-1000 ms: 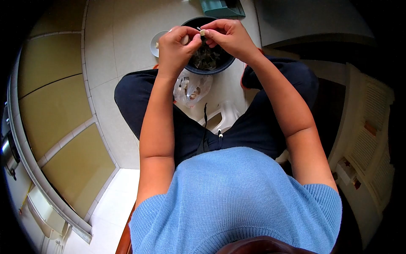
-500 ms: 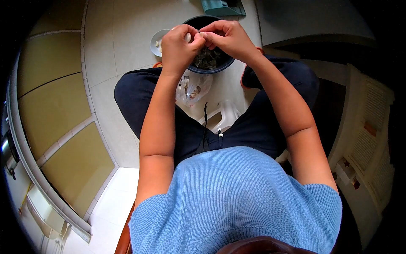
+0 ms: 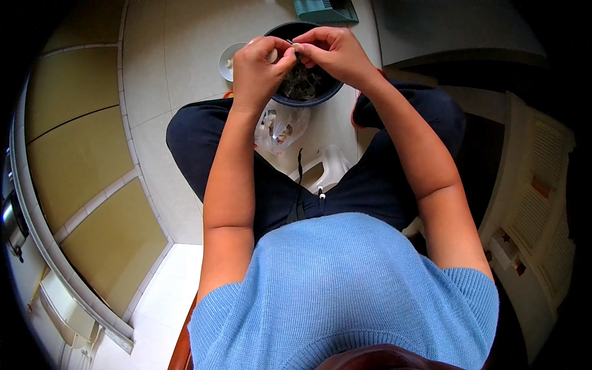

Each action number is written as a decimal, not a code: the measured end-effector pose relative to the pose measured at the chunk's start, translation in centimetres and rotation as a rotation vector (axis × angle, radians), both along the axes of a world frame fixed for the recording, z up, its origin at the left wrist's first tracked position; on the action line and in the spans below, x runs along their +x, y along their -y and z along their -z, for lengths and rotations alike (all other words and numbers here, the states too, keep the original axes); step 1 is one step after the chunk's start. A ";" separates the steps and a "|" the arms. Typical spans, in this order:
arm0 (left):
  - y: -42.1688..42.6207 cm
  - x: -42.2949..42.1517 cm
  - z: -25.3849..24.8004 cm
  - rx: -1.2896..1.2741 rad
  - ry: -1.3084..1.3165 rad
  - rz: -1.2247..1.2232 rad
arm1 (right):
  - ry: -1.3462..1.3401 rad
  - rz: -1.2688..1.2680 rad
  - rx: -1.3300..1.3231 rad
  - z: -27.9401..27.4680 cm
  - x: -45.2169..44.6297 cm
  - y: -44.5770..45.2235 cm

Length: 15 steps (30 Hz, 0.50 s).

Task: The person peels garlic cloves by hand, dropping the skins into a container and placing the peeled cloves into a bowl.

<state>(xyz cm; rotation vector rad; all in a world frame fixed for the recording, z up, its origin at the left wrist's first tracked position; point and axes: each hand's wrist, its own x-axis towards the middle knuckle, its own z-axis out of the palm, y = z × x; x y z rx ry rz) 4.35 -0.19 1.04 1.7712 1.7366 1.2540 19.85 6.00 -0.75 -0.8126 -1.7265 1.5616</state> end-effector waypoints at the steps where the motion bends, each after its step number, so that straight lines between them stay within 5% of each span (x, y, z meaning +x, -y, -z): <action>1: -0.1 0.0 0.1 -0.002 -0.023 -0.002 | 0.000 0.000 0.000 0.0 0.0 0.0; 8: 0.0 0.2 0.4 -0.056 -0.167 -0.018 | 0.048 -0.019 0.058 0.6 -0.2 0.1; 15: -0.1 0.2 0.5 -0.068 -0.024 -0.089 | 0.047 -0.032 0.024 0.0 -0.1 0.1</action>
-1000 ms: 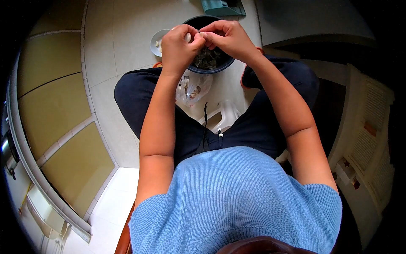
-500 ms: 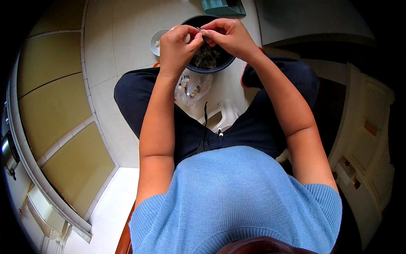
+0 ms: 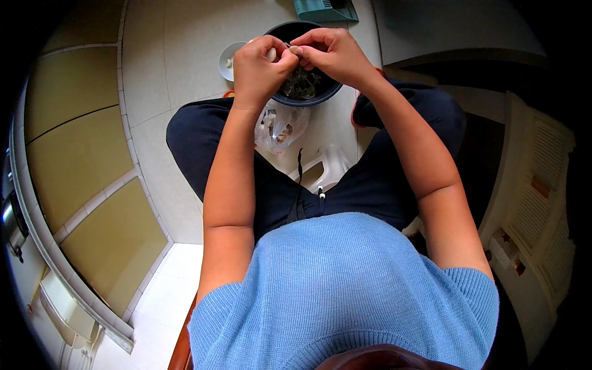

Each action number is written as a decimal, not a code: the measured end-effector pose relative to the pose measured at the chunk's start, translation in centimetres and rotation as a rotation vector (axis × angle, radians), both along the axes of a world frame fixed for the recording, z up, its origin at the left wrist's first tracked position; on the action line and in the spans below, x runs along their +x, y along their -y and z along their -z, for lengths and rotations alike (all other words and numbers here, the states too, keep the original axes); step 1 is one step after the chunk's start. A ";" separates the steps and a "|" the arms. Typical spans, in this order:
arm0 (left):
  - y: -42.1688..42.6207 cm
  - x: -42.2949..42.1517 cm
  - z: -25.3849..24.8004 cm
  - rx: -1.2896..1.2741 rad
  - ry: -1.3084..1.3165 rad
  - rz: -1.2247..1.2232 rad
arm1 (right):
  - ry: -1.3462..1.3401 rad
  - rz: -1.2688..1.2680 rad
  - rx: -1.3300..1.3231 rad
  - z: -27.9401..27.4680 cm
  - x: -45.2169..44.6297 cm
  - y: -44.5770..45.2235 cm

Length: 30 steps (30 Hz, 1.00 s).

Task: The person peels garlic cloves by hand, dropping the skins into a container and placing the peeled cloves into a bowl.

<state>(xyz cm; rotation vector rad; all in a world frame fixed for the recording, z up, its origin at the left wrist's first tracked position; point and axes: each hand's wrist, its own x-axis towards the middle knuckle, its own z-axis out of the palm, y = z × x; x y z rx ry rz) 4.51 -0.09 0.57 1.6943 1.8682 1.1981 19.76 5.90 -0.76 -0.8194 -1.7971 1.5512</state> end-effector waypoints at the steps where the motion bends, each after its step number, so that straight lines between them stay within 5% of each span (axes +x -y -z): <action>1: 0.0 -0.1 0.0 -0.013 0.009 -0.002 | 0.000 0.000 0.000 -0.2 0.1 0.0; 16: 0.1 -0.8 0.1 -0.056 0.098 -0.073 | -0.041 0.049 -0.083 -0.5 0.4 -0.4; 24: 0.1 -0.6 0.2 -0.115 0.227 -0.056 | -0.308 0.031 -0.527 -0.5 0.9 -1.2; 30: -0.1 -0.2 0.1 -0.149 0.288 -0.033 | -0.310 0.006 -0.550 -0.6 0.9 -1.1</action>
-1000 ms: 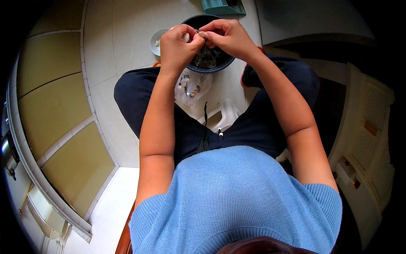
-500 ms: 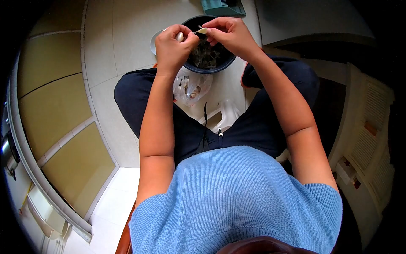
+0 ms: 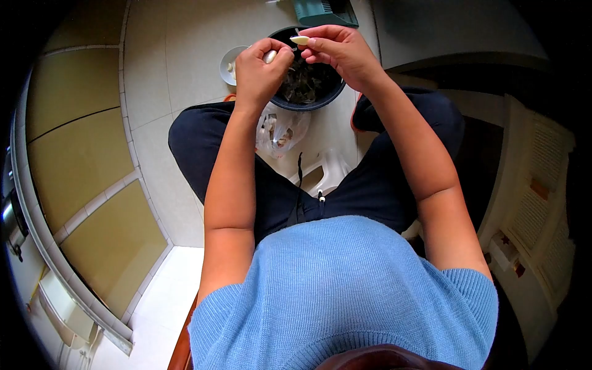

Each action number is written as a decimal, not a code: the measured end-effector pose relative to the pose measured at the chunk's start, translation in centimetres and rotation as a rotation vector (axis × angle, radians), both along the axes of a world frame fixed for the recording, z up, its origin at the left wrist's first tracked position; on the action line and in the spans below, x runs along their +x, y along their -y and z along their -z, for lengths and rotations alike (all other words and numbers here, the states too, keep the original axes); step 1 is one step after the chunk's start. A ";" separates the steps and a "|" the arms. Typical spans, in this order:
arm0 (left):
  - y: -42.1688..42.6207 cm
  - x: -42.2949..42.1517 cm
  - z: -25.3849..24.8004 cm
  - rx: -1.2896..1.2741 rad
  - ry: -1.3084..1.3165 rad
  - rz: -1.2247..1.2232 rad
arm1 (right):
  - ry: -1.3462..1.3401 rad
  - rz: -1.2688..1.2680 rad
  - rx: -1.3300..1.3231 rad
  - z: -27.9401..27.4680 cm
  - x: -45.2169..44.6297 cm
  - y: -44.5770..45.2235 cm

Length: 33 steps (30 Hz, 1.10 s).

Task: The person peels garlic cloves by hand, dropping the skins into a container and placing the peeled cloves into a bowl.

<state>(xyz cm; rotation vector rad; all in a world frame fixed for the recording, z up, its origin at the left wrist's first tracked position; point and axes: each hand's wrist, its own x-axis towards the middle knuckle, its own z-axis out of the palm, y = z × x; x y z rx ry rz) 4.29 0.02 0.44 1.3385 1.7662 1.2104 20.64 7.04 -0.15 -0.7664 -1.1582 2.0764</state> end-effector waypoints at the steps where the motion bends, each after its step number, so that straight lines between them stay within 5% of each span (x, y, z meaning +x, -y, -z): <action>1: 0.1 0.1 -0.1 -0.016 0.049 0.006 | 0.000 0.000 0.000 0.0 0.0 0.1; 12: 0.1 0.3 0.1 -0.075 0.416 0.011 | 0.071 0.003 0.216 0.0 -0.3 0.6; 33: 0.1 0.4 0.0 -0.083 0.777 0.017 | 0.059 0.041 0.108 -0.3 -0.5 0.9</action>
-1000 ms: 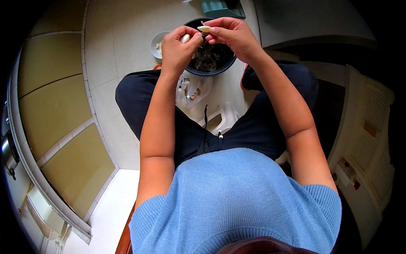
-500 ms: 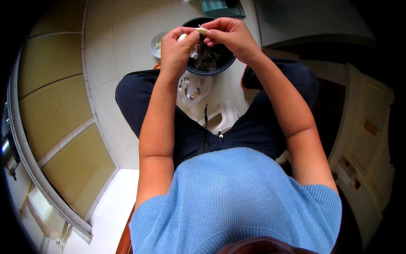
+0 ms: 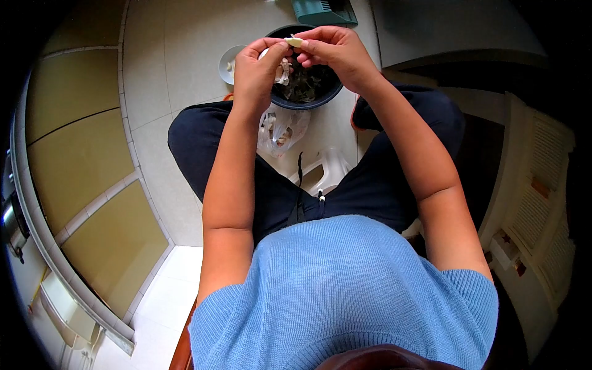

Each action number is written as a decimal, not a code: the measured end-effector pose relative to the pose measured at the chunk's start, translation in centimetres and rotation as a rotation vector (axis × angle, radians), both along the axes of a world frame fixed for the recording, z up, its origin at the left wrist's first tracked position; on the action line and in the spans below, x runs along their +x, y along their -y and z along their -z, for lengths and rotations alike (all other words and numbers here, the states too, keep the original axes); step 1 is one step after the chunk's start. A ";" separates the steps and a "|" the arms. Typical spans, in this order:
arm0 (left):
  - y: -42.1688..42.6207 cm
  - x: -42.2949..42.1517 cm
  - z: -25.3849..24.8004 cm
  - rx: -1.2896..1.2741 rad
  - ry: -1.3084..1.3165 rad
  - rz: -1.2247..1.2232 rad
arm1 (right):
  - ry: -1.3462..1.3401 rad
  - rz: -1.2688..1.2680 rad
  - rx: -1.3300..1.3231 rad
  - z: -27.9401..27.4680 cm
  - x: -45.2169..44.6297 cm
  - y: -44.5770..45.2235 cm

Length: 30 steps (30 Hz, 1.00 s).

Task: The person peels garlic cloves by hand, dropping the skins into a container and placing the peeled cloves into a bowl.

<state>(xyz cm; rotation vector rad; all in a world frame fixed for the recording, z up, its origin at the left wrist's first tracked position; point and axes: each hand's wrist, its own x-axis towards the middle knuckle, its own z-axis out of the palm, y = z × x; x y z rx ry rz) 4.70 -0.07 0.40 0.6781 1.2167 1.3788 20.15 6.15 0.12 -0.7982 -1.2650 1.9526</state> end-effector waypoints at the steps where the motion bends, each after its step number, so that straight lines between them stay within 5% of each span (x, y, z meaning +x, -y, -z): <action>1: 0.0 0.1 -0.3 -0.016 -0.015 0.010 | 0.000 0.000 0.000 0.1 0.0 0.0; 7: 0.0 0.4 0.2 0.034 -0.091 0.016 | -0.011 0.040 -0.008 0.8 -0.2 0.1; 12: 0.0 0.1 0.0 0.009 -0.128 0.041 | 0.186 0.025 0.246 0.2 0.1 0.0; 30: 0.5 -0.2 -0.7 -0.050 -0.125 0.127 | 0.276 -0.114 0.261 -0.6 0.8 -0.4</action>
